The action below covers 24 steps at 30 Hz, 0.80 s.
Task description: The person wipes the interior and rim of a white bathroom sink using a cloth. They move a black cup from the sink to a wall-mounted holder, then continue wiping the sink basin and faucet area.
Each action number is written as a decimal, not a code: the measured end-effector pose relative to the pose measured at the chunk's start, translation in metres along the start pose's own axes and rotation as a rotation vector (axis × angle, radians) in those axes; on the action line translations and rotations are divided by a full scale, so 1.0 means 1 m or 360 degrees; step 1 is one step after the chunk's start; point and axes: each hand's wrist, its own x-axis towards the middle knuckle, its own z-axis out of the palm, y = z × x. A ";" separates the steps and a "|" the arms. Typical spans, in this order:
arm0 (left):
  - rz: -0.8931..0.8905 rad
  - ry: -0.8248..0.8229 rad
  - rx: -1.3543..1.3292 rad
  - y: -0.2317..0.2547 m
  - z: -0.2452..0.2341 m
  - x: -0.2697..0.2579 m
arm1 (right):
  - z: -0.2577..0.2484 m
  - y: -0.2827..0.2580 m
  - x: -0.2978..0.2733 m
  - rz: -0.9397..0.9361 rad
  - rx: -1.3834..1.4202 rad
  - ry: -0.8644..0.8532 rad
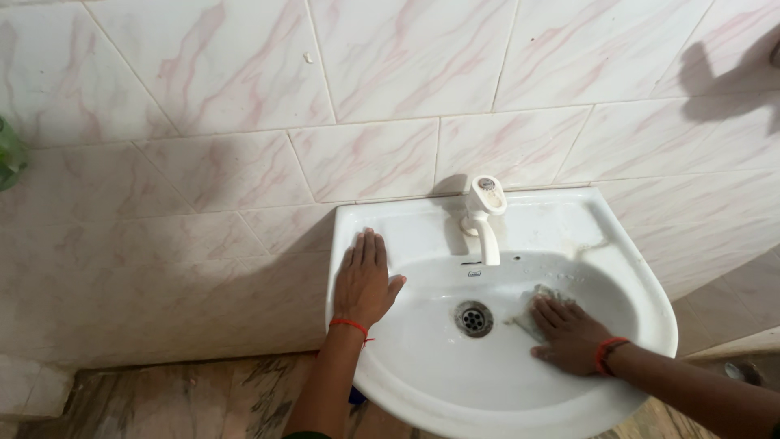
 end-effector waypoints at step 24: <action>-0.0071 0.0060 -0.0142 -0.001 0.002 0.001 | -0.024 -0.044 0.060 -0.0616 -0.0020 0.0504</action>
